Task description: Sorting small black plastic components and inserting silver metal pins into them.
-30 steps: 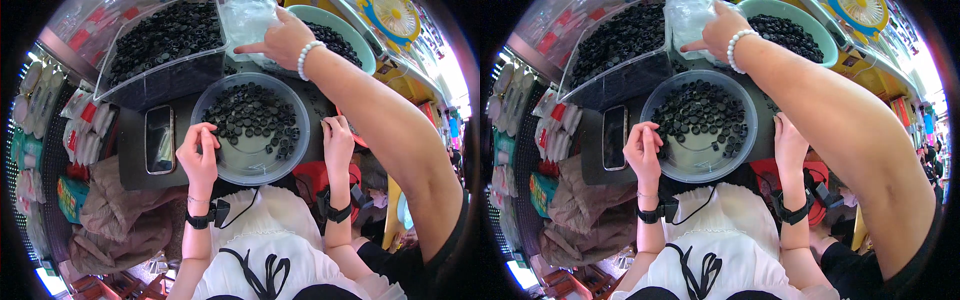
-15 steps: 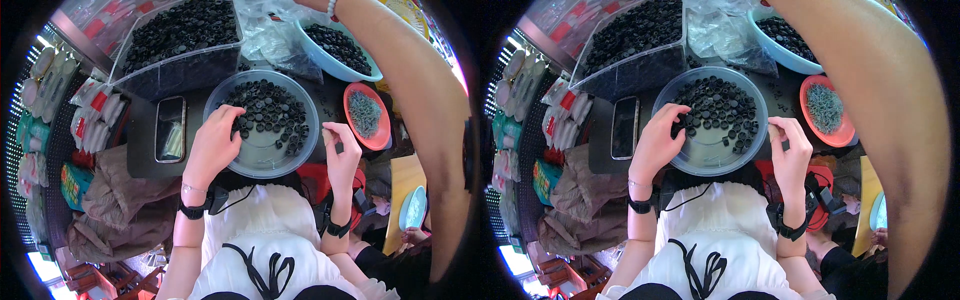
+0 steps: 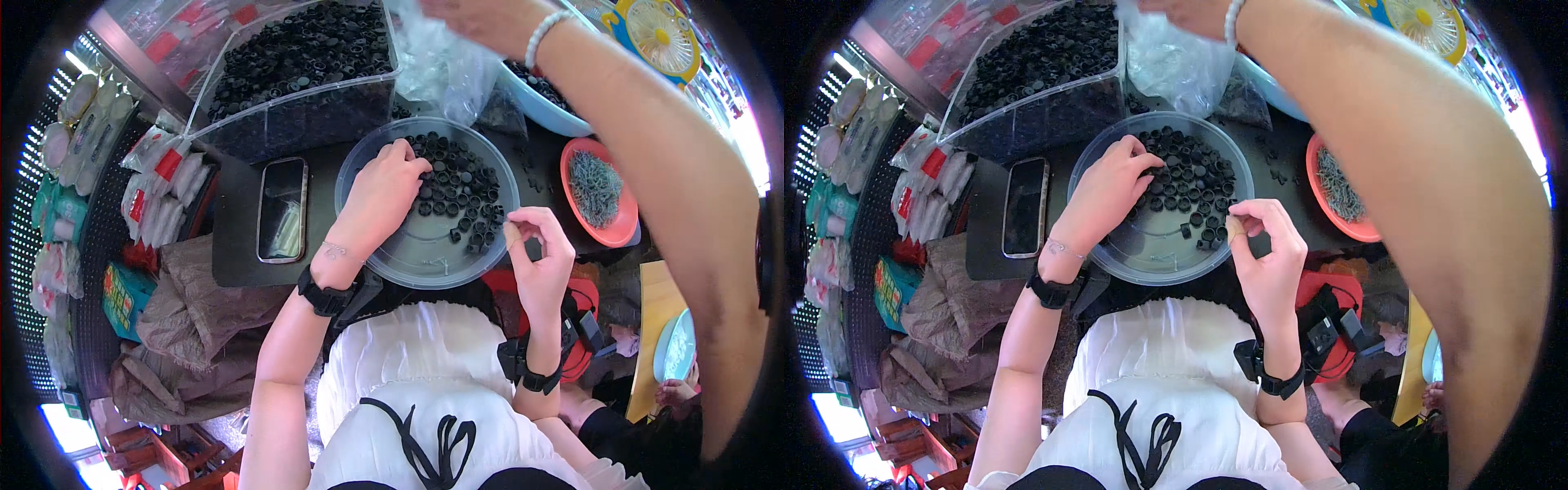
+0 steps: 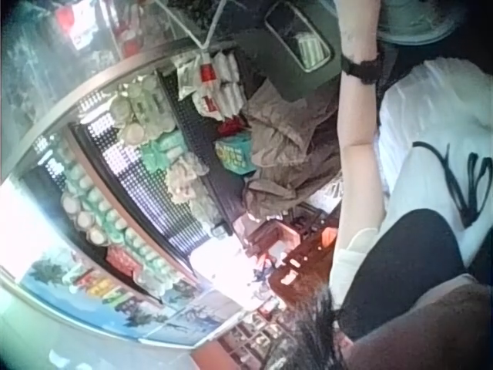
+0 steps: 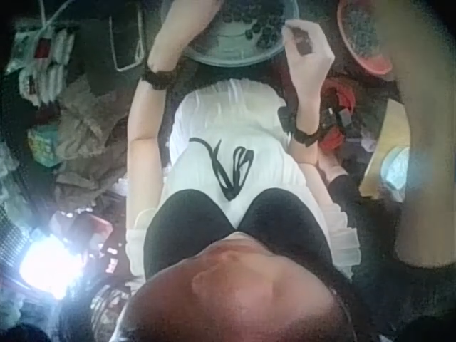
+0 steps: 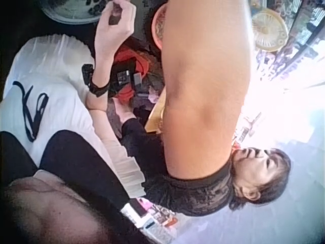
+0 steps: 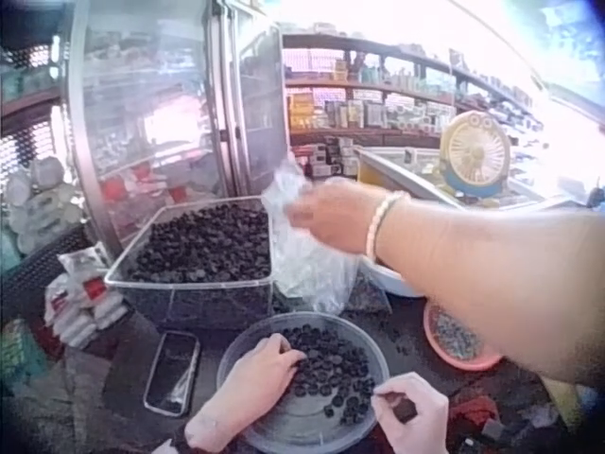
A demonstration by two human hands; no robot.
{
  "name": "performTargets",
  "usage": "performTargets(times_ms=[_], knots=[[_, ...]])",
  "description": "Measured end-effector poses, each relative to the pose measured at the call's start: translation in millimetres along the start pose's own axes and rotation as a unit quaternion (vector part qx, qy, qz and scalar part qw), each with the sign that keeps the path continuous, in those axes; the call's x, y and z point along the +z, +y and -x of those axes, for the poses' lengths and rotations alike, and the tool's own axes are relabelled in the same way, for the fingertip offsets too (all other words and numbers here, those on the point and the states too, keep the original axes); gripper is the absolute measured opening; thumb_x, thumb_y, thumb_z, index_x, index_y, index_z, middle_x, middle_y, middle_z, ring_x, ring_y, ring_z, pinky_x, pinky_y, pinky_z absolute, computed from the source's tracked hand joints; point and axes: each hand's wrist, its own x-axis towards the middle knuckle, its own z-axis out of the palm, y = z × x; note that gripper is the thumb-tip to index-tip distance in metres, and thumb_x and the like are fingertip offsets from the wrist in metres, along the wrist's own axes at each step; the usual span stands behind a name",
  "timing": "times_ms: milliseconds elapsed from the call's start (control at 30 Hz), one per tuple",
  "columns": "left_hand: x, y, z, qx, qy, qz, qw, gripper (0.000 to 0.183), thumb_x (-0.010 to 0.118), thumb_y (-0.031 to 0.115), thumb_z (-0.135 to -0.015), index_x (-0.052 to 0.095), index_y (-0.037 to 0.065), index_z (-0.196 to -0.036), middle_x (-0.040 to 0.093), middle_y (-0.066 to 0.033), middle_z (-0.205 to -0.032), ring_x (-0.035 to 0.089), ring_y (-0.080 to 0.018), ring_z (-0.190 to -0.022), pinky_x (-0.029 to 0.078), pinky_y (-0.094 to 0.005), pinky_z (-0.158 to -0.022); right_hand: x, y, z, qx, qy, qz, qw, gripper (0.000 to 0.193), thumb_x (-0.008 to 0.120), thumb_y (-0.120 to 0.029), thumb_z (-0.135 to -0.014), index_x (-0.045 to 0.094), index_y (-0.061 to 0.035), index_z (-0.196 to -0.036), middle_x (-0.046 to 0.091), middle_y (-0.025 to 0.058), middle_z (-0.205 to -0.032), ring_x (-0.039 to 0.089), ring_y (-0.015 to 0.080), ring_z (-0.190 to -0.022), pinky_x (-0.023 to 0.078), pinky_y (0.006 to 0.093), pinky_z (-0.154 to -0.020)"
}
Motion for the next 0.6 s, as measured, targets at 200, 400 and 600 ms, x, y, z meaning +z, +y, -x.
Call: performTargets(times_ms=[200,400,600], knots=[[2.2,1.8,-5.9,0.014,0.007,-0.003,1.000,0.014,0.072,0.014,-0.089,0.072,0.006,-0.101,0.062,-0.0074,-0.106,0.064,-0.0284,-0.103,0.055,-0.0409,-0.088,1.8,6.4,6.4,0.001,0.000,-0.013,1.000,0.016,0.071,0.008,-0.080,0.066,0.0011,-0.093,0.068,0.0075,-0.088,0.060,0.0153,-0.074,0.050,0.0269,-0.071],[-7.3,5.0,-3.8,0.022,0.034,0.002,0.999,0.011,0.071,0.013,-0.089,0.069,0.005,-0.096,0.065,-0.0078,-0.100,0.066,-0.0284,-0.097,0.054,-0.0396,-0.084,7.3,6.1,6.8,0.004,-0.011,-0.034,0.999,0.018,0.071,0.009,-0.077,0.065,0.0012,-0.092,0.069,0.0074,-0.089,0.061,0.0154,-0.074,0.051,0.0274,-0.072],[-18.3,4.5,6.5,0.022,0.070,0.037,0.997,0.007,0.072,0.009,-0.087,0.070,0.005,-0.093,0.071,-0.0076,-0.096,0.068,-0.0290,-0.089,0.055,-0.0370,-0.080,14.9,-1.0,3.0,0.026,-0.018,-0.078,0.996,0.019,0.071,0.011,-0.082,0.068,0.0020,-0.098,0.069,0.0075,-0.092,0.065,0.0133,-0.080,0.052,0.0263,-0.076]])
